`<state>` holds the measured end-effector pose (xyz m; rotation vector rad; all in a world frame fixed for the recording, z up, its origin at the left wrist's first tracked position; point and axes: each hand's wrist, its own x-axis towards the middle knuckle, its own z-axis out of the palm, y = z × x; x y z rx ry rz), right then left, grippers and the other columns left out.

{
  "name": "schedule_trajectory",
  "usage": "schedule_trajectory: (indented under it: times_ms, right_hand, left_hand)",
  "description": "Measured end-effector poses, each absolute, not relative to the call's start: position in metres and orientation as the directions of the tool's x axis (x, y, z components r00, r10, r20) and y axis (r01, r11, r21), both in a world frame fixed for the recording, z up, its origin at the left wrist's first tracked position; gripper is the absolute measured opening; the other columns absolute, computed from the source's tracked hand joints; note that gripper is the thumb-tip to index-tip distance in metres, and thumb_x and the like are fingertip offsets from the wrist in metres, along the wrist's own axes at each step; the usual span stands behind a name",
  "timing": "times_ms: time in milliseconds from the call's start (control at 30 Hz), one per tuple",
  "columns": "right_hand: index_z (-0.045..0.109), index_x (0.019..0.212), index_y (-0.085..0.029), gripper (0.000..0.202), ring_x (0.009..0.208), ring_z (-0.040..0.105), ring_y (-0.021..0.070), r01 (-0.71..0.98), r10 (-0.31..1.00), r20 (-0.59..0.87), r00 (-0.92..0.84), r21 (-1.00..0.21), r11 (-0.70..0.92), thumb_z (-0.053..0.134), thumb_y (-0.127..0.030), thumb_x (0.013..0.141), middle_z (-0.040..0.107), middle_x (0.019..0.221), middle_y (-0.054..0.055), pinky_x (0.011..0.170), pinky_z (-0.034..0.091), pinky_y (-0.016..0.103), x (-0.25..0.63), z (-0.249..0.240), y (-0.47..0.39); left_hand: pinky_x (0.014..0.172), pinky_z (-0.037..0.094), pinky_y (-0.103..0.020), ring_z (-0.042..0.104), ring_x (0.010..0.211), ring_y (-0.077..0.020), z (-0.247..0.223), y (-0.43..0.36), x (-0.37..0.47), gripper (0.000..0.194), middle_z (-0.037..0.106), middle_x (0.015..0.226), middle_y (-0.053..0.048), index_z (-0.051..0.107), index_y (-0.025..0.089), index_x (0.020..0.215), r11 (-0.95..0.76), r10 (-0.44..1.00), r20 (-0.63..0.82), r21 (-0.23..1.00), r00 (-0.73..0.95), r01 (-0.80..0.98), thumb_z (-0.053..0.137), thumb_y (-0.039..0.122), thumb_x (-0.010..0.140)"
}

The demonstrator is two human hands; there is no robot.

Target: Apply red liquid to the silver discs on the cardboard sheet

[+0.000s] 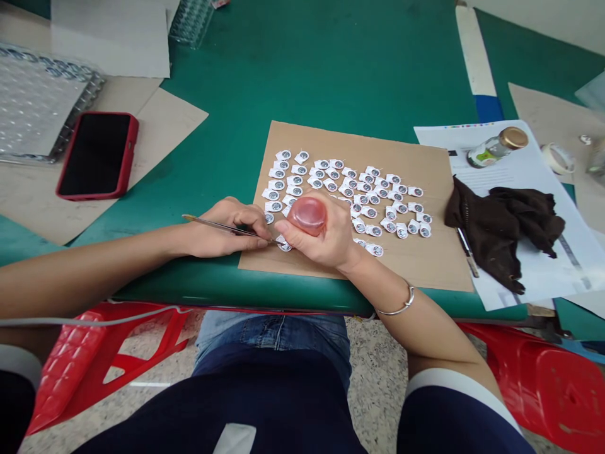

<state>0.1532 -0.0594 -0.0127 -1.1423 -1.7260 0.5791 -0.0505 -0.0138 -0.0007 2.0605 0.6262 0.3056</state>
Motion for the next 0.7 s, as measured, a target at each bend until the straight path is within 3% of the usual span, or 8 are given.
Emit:
schedule_trajectory:
  times_ms: [700]
  right_hand:
    - [0.056, 0.077, -0.022, 0.019, 0.062, 0.054, 0.0138, 0.379, 0.871, 0.471, -0.139, -0.788, 0.486, 0.067, -0.032, 0.066, 0.059, 0.068, 0.001, 0.058, 0.047, 0.033, 0.1503, -0.0139, -0.0617]
  left_hand:
    - [0.056, 0.042, -0.019, 0.058, 0.063, -0.0096, -0.0036, -0.0121, -0.0507, 0.009, 0.067, 0.070, -0.002, 0.066, 0.012, 0.072, -0.402, 0.550, -0.058, 0.856, 0.833, 0.325, 0.059, 0.018, 0.074]
